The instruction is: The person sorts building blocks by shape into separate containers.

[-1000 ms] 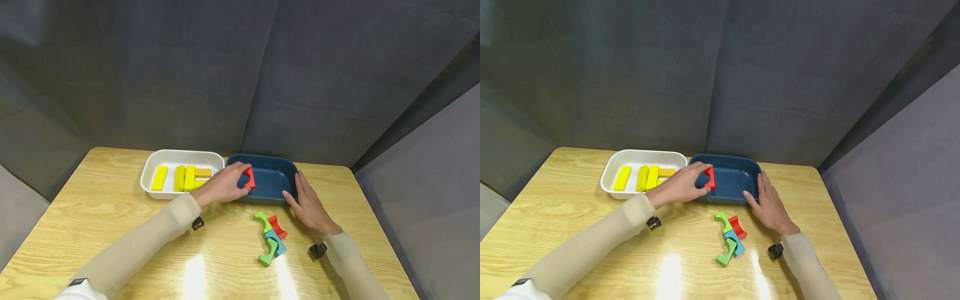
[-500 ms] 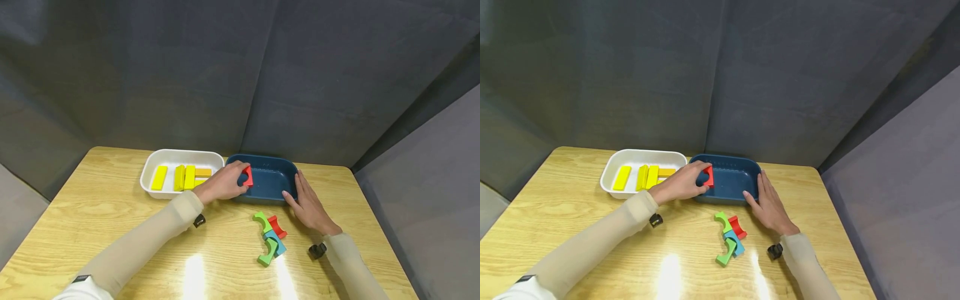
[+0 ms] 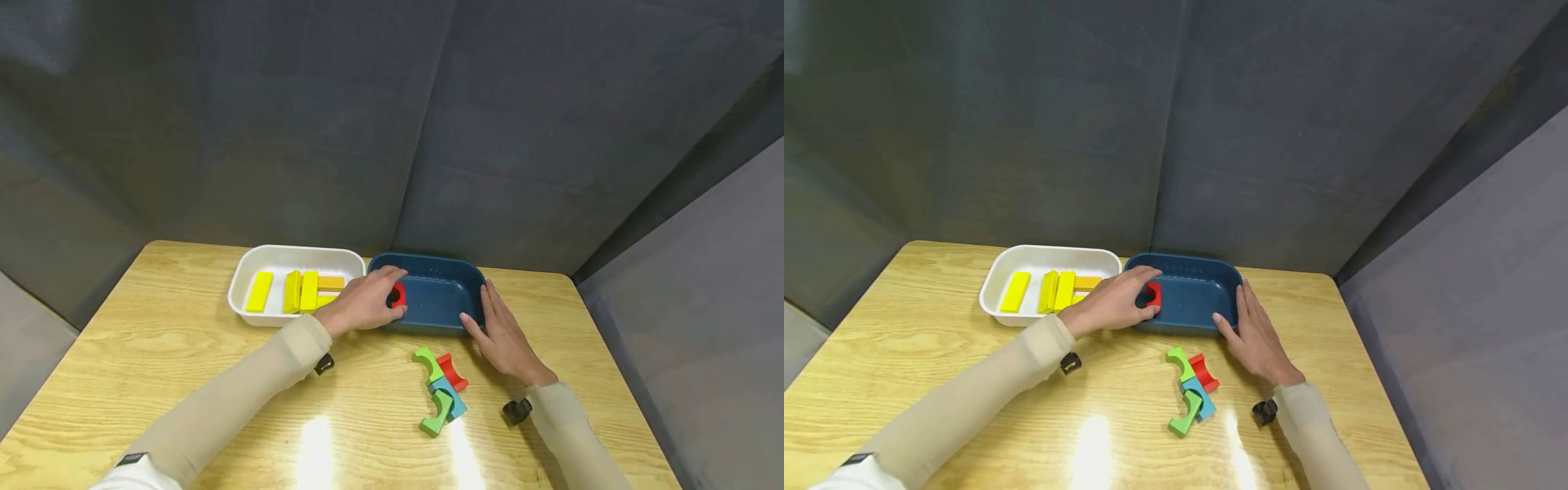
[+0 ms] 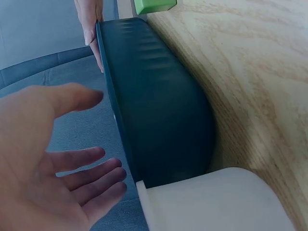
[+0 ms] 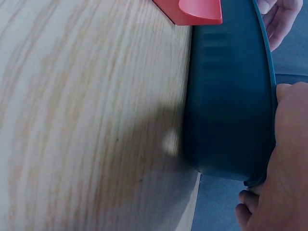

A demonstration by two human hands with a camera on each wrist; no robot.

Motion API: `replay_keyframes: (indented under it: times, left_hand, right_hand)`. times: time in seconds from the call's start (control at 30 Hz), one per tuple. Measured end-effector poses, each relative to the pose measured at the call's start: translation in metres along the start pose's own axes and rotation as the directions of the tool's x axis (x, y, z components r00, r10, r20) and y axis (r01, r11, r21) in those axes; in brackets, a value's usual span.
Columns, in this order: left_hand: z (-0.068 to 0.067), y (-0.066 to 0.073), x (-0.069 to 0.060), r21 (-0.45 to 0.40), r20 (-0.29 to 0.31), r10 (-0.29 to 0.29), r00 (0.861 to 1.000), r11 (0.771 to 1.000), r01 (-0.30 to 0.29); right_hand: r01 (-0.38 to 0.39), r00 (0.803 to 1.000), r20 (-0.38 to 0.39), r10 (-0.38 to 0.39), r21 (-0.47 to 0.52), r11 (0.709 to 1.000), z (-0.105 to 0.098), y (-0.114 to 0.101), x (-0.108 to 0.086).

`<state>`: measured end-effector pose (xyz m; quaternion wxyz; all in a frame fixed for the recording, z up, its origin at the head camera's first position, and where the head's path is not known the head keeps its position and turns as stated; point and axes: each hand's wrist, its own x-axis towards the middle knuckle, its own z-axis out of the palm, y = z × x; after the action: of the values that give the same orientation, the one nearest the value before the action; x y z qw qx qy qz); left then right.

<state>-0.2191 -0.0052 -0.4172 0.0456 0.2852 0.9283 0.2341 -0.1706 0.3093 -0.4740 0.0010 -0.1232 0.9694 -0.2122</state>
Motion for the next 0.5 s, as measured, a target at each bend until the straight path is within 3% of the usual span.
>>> replay_keyframes:
  times: [0.3, 0.5]
  left_hand:
    - [0.003, 0.003, -0.01, 0.014, -0.029, 0.02, 0.999, 1.0, -0.019]
    - [0.006, 0.006, -0.019, 0.092, -0.032, 0.058, 0.998, 0.994, -0.055]
  right_hand:
    - [-0.005, 1.0, 0.001, 0.005, 0.002, 1.0, -0.001, -0.001, 0.0]
    - [-0.009, 1.0, 0.004, 0.009, 0.007, 1.0, 0.0, 0.0, 0.0]
